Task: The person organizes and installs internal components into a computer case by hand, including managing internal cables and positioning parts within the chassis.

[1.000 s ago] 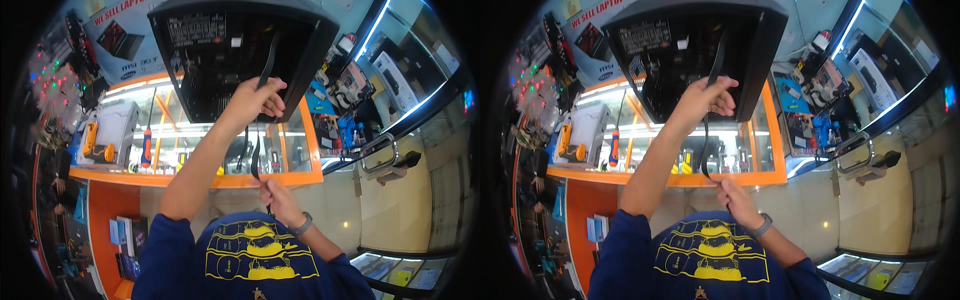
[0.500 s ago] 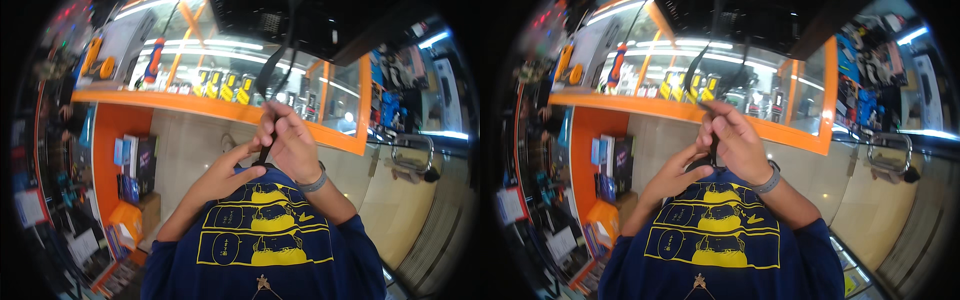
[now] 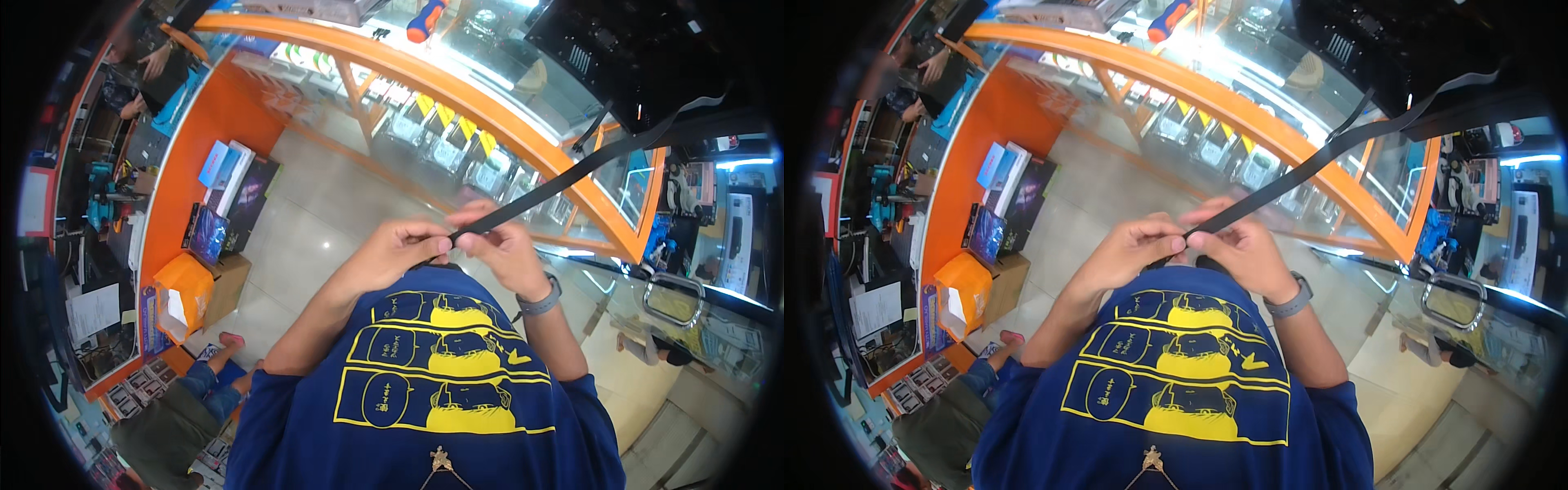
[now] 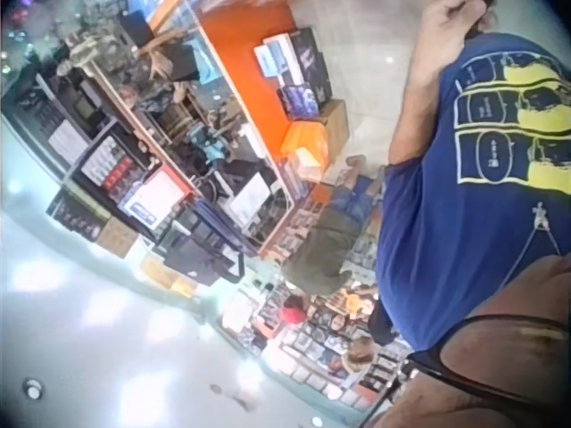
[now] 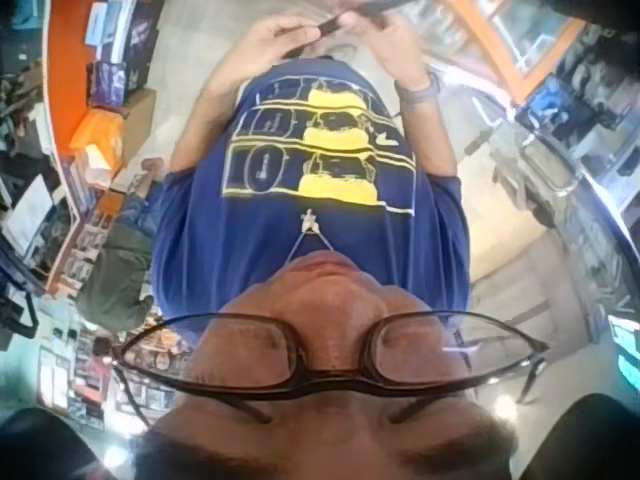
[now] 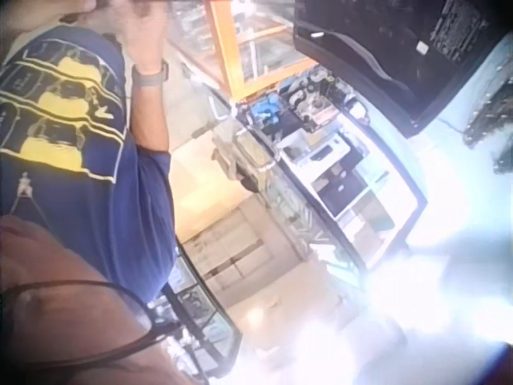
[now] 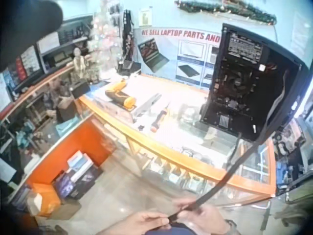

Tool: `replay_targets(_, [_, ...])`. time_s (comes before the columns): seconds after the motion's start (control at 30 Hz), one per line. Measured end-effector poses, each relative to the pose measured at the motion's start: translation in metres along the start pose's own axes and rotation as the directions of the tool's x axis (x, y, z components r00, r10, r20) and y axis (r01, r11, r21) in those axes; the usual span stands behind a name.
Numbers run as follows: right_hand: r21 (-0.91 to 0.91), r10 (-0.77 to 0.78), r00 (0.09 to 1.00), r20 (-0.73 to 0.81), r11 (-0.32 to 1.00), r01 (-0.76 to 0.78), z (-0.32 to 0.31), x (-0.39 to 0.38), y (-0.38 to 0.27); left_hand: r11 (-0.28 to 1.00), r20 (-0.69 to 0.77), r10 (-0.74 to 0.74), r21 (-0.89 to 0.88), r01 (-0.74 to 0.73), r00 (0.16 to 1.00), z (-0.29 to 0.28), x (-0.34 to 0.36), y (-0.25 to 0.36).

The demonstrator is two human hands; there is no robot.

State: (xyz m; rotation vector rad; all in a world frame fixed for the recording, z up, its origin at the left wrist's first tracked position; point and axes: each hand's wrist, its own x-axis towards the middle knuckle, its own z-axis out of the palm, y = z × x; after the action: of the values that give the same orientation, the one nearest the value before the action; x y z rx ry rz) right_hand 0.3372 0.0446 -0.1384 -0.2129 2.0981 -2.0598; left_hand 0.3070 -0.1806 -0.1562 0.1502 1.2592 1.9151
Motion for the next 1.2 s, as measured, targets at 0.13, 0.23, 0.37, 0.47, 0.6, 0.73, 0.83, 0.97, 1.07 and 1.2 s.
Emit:
replay_targets(0.13, [0.182, 0.229, 0.969, -0.089, 0.961, -0.21, 0.043, -0.019, 0.014, 0.998, 0.06, -0.059, 0.031, 0.058, 0.996, -0.034, -0.021, -0.003])
replay_targets(0.23, [0.31, 0.228, 0.949, -0.217, 0.938, -0.155, 0.061, -0.022, 0.008, 0.998, 0.093, -0.063, 0.025, 0.061, 0.994, -0.045, -0.026, 0.001])
replay_targets(0.37, [0.147, 0.162, 0.906, -0.391, 0.983, -0.113, 0.074, -0.023, -0.005, 0.921, 0.068, 0.148, 0.353, -0.162, 0.987, -0.018, -0.032, 0.027])
replay_targets(0.47, [0.146, 0.118, 0.896, -0.428, 0.987, -0.06, 0.081, -0.026, -0.016, 0.888, 0.216, 0.151, 0.399, -0.229, 0.965, -0.029, -0.016, 0.015])
replay_targets(0.6, [0.262, 0.133, 0.891, -0.434, 0.965, -0.017, 0.081, -0.033, -0.016, 0.986, 0.372, -0.092, 0.163, 0.033, 0.923, -0.038, -0.007, 0.031])
replay_targets(0.73, [0.328, 0.149, 0.908, -0.39, 0.945, -0.014, 0.083, -0.038, -0.014, 0.985, 0.403, -0.158, 0.131, 0.114, 0.902, -0.038, -0.003, 0.041])
replay_targets(0.83, [0.336, 0.143, 0.928, -0.344, 0.942, -0.02, 0.083, -0.041, -0.016, 0.975, 0.471, -0.22, 0.122, 0.184, 0.854, -0.042, 0.0, 0.04])
replay_targets(0.97, [0.297, 0.142, 0.953, -0.268, 0.953, -0.058, 0.077, -0.045, -0.013, 0.961, 0.493, -0.092, 0.271, -0.052, 0.865, -0.041, -0.002, 0.033])
replay_targets(1.07, [0.302, 0.121, 0.944, -0.307, 0.953, -0.024, 0.076, -0.04, -0.011, 0.942, 0.495, -0.018, 0.299, -0.151, 0.869, -0.042, -0.001, 0.024])
replay_targets(1.2, [0.313, 0.138, 0.932, -0.336, 0.949, -0.028, 0.073, -0.038, -0.007, 0.971, 0.486, -0.065, 0.232, -0.057, 0.872, -0.046, -0.005, 0.026])
